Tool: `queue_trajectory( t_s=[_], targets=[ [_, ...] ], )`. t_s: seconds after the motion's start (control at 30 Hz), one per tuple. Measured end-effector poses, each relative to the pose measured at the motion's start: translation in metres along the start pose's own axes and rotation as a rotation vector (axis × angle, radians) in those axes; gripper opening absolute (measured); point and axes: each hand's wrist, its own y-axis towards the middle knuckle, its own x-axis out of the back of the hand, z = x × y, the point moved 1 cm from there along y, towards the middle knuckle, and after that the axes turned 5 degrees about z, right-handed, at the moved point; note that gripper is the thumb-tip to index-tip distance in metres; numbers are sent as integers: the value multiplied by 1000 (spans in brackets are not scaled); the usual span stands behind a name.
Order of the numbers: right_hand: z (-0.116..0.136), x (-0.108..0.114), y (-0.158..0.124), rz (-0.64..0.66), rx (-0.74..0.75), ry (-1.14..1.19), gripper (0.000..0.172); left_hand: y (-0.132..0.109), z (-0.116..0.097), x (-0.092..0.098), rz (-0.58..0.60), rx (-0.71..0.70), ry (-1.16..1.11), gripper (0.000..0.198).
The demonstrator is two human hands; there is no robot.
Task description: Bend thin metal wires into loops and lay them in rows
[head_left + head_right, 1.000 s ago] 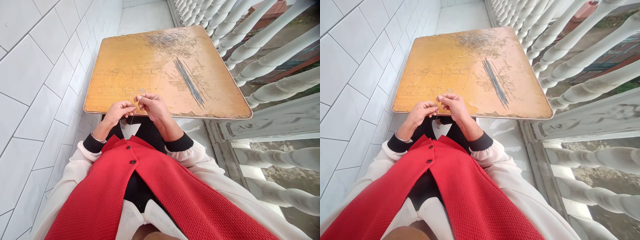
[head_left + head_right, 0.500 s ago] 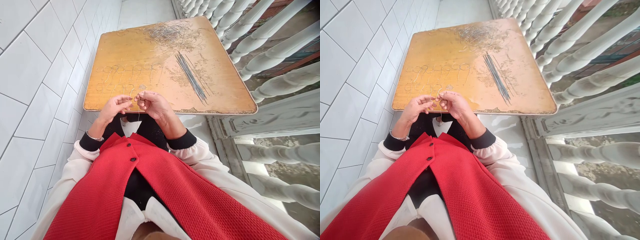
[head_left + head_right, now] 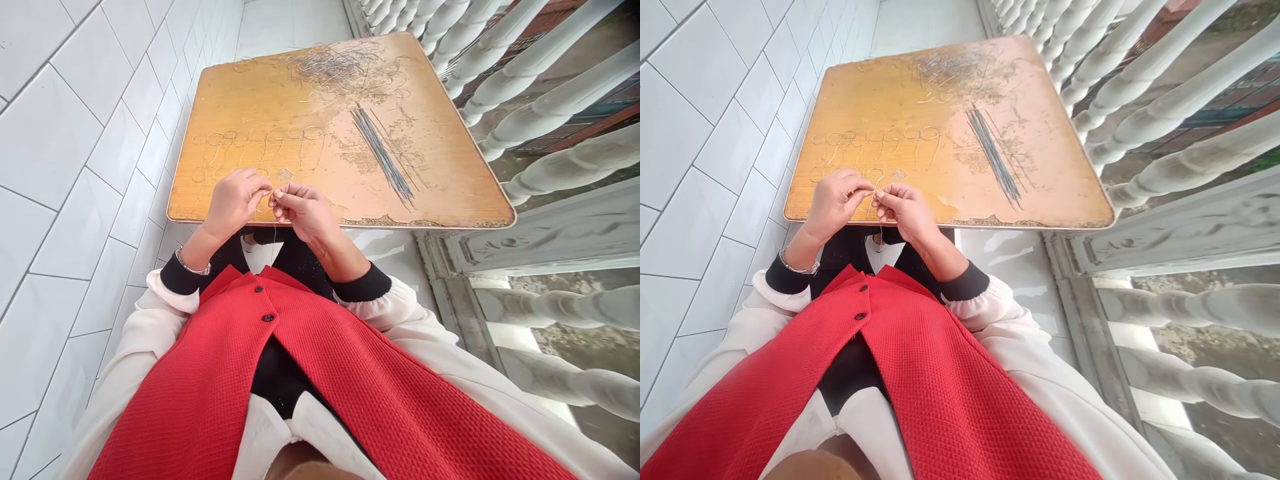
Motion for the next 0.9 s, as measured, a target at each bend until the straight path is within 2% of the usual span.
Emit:
queue_trajectory(
  t_s=[0.2,0.43,0.6,0.9],
  targets=[
    [-7,-4,1,-102,101,-19,26,-4,0,-15,-137,48,14,19],
    [-5,-3,2,-105,104,-85,29,-11,-7,-22,-195,154,-49,19],
    [-1,6,3,-86,54,-206,31,-8,-3,-18,-168,257,-175,16],
    [1,10,3,-79,122,-407,41,4,3,-10,-115,309,-292,11]
  ],
)
